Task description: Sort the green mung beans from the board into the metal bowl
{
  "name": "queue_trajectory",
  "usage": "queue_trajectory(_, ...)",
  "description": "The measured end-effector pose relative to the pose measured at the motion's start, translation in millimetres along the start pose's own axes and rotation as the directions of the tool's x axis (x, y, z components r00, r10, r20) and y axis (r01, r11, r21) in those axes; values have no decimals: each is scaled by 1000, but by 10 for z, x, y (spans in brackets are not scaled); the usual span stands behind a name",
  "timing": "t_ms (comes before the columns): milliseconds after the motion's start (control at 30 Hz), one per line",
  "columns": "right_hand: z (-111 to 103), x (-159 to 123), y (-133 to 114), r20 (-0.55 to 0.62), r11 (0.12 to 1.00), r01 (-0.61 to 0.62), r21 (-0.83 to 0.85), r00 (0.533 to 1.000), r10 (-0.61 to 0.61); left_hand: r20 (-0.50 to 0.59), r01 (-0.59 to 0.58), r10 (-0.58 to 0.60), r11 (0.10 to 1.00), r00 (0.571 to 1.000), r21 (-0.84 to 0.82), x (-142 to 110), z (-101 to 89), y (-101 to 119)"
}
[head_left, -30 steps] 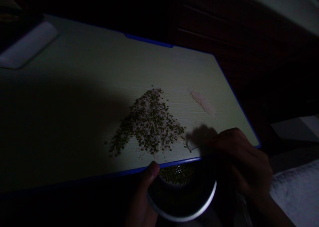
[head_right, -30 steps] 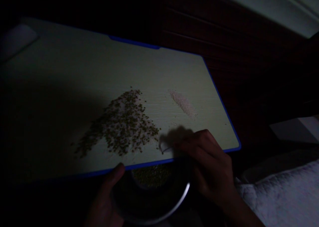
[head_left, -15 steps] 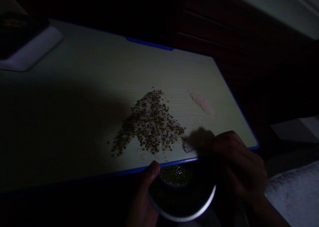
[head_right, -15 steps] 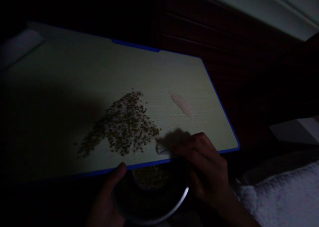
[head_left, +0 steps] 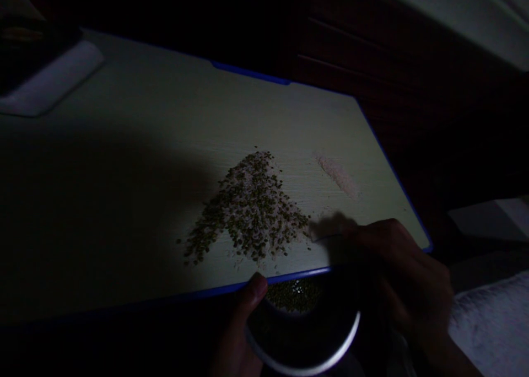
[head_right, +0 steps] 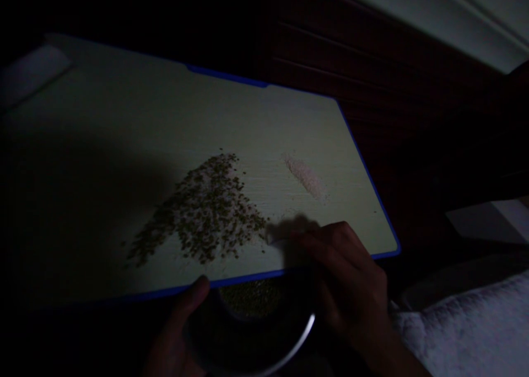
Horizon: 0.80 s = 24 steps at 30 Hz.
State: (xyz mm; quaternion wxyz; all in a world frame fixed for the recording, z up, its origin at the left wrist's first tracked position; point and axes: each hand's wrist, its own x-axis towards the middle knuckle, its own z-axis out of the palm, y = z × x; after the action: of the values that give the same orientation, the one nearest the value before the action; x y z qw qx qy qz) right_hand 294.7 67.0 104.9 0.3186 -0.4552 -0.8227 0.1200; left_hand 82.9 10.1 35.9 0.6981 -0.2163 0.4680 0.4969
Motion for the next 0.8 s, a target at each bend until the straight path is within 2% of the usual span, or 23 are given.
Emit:
queue_trajectory(100,55,14,-30,-37,999,7,-40,999,-9,-17,0,0,1000,1000,-29,22,-16,1)
queue_trajectory(267,97,134,95,-92,991,-59,-122,995,47,-145,23,-27,999,989,-34,-14,37,13)
queue_trajectory(400,24,177,232,-163,972,-166,-166,977,139,-5,-24,24,998,1000,-51,-11,13,8)
queue_trajectory(467,-11,203,249,-178,970,-181,-161,972,151,24,-37,38,999,999,-38,5,-11,3)
queue_trajectory(533,-22,263,223,-151,979,-135,-153,982,112,24,-24,25,999,999,-23,19,-20,1)
queue_trajectory(667,22,461,156,-18,994,73,-82,997,-75,-64,-6,6,1000,998,5,12,19,4)
queue_trajectory(800,33,518,162,60,991,131,-12,990,-130,-75,0,-1,1000,997,-4,-34,51,8)
